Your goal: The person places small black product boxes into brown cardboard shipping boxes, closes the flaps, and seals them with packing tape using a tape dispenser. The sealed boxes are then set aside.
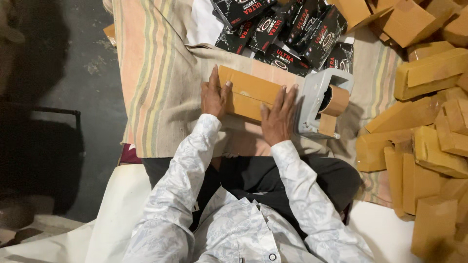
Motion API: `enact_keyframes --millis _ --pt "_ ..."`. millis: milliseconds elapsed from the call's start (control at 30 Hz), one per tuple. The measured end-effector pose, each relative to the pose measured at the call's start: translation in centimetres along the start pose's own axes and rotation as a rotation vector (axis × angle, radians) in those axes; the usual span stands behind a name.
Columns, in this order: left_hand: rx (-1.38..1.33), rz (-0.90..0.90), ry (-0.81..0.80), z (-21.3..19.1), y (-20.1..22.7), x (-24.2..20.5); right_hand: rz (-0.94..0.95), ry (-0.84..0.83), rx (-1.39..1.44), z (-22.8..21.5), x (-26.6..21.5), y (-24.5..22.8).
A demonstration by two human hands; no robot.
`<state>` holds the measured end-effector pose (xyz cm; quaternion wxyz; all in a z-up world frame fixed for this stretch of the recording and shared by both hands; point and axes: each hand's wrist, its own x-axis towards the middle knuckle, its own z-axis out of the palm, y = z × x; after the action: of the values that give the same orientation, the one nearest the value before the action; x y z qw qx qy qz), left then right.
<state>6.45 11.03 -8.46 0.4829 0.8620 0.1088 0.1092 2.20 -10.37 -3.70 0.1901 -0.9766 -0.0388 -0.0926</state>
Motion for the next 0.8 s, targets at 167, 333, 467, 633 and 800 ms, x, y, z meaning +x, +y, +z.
enact_keyframes --millis 167,333,467,633,800 --pt "-0.055 0.082 -0.022 -0.1 -1.3 0.3 -0.107 -0.156 -0.210 -0.5 1.8 -5.8" --pt "-0.360 0.050 -0.142 -0.3 -3.1 1.1 -0.550 -0.178 -0.528 -1.3 3.1 -11.0" --pt "-0.344 0.074 -0.147 -0.7 -2.7 1.8 -0.497 -0.411 -0.390 -2.6 1.8 -9.3" --pt "-0.186 -0.064 -0.176 -0.6 -1.1 1.1 -0.189 0.006 0.083 -3.1 -2.0 -2.4" --pt "-0.588 0.057 -0.204 -0.4 -2.5 2.0 0.408 -0.118 0.951 -2.8 -4.2 0.4"
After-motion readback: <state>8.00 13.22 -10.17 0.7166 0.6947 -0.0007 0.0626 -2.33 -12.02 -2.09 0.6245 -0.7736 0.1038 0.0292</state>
